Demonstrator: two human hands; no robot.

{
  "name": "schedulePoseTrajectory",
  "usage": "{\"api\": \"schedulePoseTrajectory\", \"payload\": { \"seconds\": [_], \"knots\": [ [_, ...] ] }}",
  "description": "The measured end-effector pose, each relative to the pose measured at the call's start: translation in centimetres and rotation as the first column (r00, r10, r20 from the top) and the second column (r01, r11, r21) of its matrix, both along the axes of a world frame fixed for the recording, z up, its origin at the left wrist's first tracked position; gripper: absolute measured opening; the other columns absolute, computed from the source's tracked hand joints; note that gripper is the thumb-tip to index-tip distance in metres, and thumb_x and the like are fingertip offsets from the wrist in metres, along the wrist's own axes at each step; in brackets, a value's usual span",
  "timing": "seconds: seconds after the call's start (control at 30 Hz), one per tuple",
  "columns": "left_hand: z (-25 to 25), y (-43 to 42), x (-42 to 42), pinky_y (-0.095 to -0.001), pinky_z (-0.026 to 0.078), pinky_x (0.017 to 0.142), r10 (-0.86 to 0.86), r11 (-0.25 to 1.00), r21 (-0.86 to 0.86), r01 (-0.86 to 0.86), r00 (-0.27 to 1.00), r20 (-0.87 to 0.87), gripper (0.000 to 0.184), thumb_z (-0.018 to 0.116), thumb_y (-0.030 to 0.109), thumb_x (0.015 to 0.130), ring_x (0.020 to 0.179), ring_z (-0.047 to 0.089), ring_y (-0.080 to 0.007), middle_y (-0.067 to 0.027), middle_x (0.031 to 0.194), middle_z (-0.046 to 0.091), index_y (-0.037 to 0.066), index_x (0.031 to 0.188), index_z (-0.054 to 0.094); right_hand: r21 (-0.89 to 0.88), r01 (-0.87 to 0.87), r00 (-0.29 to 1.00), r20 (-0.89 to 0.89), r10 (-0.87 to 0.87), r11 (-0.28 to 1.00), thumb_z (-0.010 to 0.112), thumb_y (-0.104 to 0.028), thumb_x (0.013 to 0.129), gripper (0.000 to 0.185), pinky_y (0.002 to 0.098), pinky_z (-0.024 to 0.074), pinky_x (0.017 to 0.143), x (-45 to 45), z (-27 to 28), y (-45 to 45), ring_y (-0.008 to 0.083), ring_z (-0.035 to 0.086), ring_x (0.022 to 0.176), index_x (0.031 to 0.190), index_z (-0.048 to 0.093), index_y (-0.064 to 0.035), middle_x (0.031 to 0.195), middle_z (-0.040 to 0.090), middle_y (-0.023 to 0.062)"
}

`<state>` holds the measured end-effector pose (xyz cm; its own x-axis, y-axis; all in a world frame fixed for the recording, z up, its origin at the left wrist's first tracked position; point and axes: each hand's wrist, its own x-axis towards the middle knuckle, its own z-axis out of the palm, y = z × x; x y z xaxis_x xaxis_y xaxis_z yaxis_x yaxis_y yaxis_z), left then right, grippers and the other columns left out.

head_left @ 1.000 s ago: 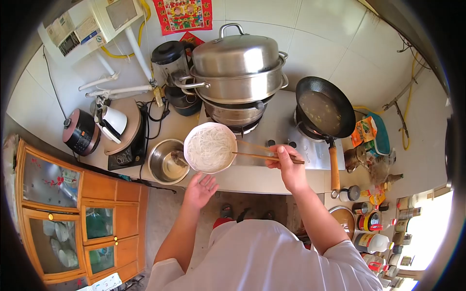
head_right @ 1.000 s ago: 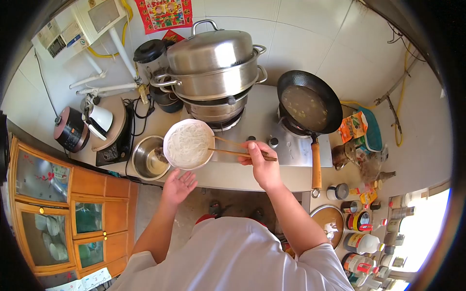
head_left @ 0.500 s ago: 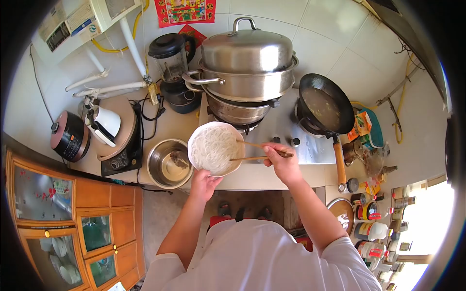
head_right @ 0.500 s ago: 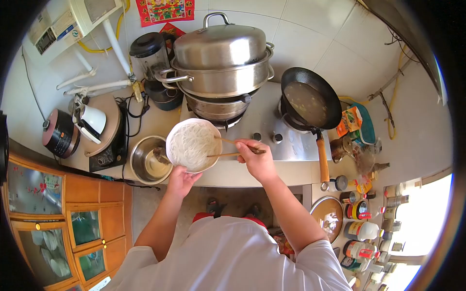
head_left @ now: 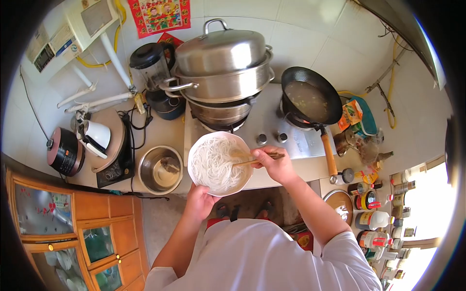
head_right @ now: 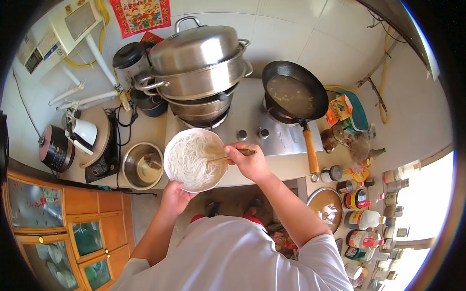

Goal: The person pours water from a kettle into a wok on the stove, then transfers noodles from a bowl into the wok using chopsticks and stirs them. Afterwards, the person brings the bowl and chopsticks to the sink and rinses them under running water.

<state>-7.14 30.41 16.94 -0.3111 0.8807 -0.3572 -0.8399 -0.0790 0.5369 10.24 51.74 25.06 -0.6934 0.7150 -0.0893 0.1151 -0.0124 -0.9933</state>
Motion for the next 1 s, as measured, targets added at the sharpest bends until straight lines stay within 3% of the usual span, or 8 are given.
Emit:
{"api": "schedulePoseTrajectory", "payload": {
  "seconds": [0.1, 0.27, 0.33, 0.4, 0.47, 0.53, 0.73, 1.0],
  "knots": [
    [1.9, 1.8, 2.8, -0.0539, 0.046, 0.111, -0.022, 0.999, 0.026, 0.023, 1.000, -0.006, 0.073, 0.054, 0.014, 0.082, 0.134, 0.053, -0.0341, -0.0158, 0.147, 0.051, 0.005, 0.152, 0.035, -0.035, 0.099, 0.994, 0.054, -0.097, 0.994, 0.067, -0.031, 0.101, 0.036, 0.0264, 0.0586, 0.067, 3.0, 3.6, 2.2, 0.0136, 0.071, 0.071, 0.100, 0.070, 0.0053, 0.083, 0.071, 0.0078],
    [3.9, 5.9, 7.9, -0.0546, 0.046, 0.110, -0.067, 0.996, 0.060, 0.069, 0.997, -0.033, 0.073, 0.054, 0.018, 0.084, 0.134, 0.053, -0.0347, -0.0155, 0.148, 0.050, 0.005, 0.153, 0.035, 0.013, 0.102, 0.993, 0.060, -0.103, 0.995, 0.064, -0.038, 0.102, 0.043, 0.0279, 0.0602, 0.065, 8.4, 6.0, 6.0, 0.0157, 0.072, 0.070, 0.095, 0.067, 0.0046, 0.085, 0.072, 0.0106],
    [4.5, 7.9, 9.6, -0.0550, 0.046, 0.110, -0.084, 0.994, 0.061, 0.086, 0.996, -0.035, 0.072, 0.054, 0.019, 0.084, 0.134, 0.053, -0.0347, -0.0154, 0.148, 0.050, 0.006, 0.153, 0.035, -0.259, 0.200, 0.978, -0.011, -0.210, 0.945, 0.062, -0.040, 0.102, 0.045, 0.0312, 0.0621, 0.063, 10.2, 6.1, 7.8, 0.0190, 0.073, 0.070, 0.098, 0.066, 0.0052, 0.087, 0.071, 0.0128],
    [5.1, 9.7, 11.1, -0.0554, 0.047, 0.109, -0.107, 0.992, 0.061, 0.109, 0.993, -0.041, 0.071, 0.054, 0.021, 0.086, 0.134, 0.052, -0.0348, -0.0153, 0.149, 0.050, 0.006, 0.153, 0.035, -0.267, 0.257, 0.962, -0.021, -0.273, 0.929, 0.058, -0.040, 0.104, 0.046, 0.0334, 0.0632, 0.061, 11.8, 5.8, 9.7, 0.0213, 0.073, 0.068, 0.099, 0.064, 0.0052, 0.085, 0.070, 0.0132],
    [6.1, 11.6, 12.6, -0.0549, 0.049, 0.107, -0.088, 0.995, 0.052, 0.090, 0.996, -0.031, 0.071, 0.054, 0.019, 0.086, 0.132, 0.053, -0.0340, -0.0146, 0.148, 0.050, 0.009, 0.153, 0.034, -0.423, 0.276, 0.949, -0.024, -0.315, 0.863, 0.054, -0.040, 0.106, 0.046, 0.0325, 0.0627, 0.060, 13.2, 5.8, 11.9, 0.0213, 0.072, 0.066, 0.098, 0.063, 0.0039, 0.081, 0.068, 0.0121],
    [7.6, 13.4, 13.7, -0.0545, 0.051, 0.104, -0.061, 0.997, 0.042, 0.062, 0.998, -0.019, 0.071, 0.054, 0.017, 0.086, 0.131, 0.055, -0.0333, -0.0138, 0.147, 0.050, 0.011, 0.153, 0.033, -0.458, 0.270, 0.950, -0.016, -0.311, 0.847, 0.050, -0.041, 0.107, 0.046, 0.0317, 0.0620, 0.058, 14.1, 6.7, 13.8, 0.0211, 0.071, 0.064, 0.094, 0.062, 0.0017, 0.080, 0.067, 0.0121],
    [9.9, 18.3, 15.6, -0.0546, 0.048, 0.109, -0.046, 0.998, 0.046, 0.051, 0.994, -0.101, 0.068, 0.056, 0.025, 0.087, 0.131, 0.053, -0.0339, -0.0151, 0.146, 0.051, 0.006, 0.150, 0.037, -0.700, 0.189, 0.919, -0.121, -0.375, 0.688, 0.045, -0.041, 0.109, 0.045, 0.0334, 0.0605, 0.060, 15.6, 7.4, 19.2, 0.0202, 0.065, 0.061, 0.093, 0.059, -0.0014, 0.077, 0.063, 0.0107],
    [10.2, 21.7, 14.8, -0.0572, 0.049, 0.107, -0.014, 1.000, 0.002, 0.015, 0.993, -0.116, 0.064, 0.056, 0.025, 0.087, 0.127, 0.057, -0.0382, -0.0179, 0.142, 0.055, 0.004, 0.146, 0.043, -0.718, 0.154, 0.858, -0.244, -0.452, 0.678, 0.045, -0.040, 0.109, 0.044, 0.0338, 0.0600, 0.058, 15.1, 9.7, 23.2, 0.0204, 0.063, 0.061, 0.090, 0.058, -0.0017, 0.073, 0.058, 0.0087]
  ]
}}
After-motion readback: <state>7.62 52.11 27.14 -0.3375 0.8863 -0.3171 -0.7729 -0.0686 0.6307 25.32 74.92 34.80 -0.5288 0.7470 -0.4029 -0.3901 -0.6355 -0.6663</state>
